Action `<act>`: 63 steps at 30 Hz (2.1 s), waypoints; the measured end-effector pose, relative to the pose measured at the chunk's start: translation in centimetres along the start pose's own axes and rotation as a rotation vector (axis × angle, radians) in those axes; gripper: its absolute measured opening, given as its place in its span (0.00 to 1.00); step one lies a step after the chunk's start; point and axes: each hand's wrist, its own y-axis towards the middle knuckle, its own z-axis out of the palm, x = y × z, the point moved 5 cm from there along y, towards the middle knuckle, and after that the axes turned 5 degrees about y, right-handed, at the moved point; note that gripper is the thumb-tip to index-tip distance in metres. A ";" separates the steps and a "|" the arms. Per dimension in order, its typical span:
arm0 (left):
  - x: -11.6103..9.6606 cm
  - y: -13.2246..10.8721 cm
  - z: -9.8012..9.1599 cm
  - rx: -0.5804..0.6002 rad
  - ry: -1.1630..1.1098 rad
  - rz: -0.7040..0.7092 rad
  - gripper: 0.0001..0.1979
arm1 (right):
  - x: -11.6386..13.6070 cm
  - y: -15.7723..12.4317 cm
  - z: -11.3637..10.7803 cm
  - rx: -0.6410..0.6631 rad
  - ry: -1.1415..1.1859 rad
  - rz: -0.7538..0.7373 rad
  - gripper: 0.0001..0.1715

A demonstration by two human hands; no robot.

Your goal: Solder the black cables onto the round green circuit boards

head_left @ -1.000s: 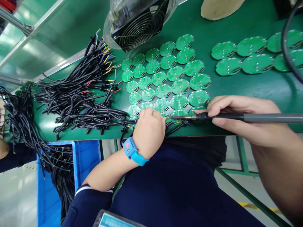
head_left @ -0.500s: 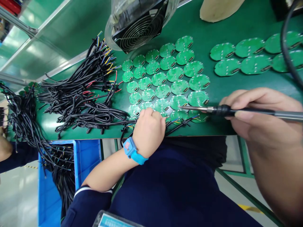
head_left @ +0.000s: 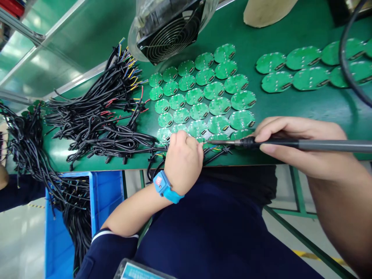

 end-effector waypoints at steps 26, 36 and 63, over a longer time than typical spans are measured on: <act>-0.5 0.1 0.2 0.008 0.061 0.031 0.11 | -2.1 -0.6 -0.6 -0.117 0.282 0.096 0.13; -0.4 0.1 0.4 0.033 0.033 0.031 0.11 | -0.7 -0.1 0.0 0.028 0.057 0.010 0.05; -0.1 0.1 0.3 -0.027 -0.048 0.036 0.11 | -0.5 0.2 0.1 0.083 0.092 -0.038 0.06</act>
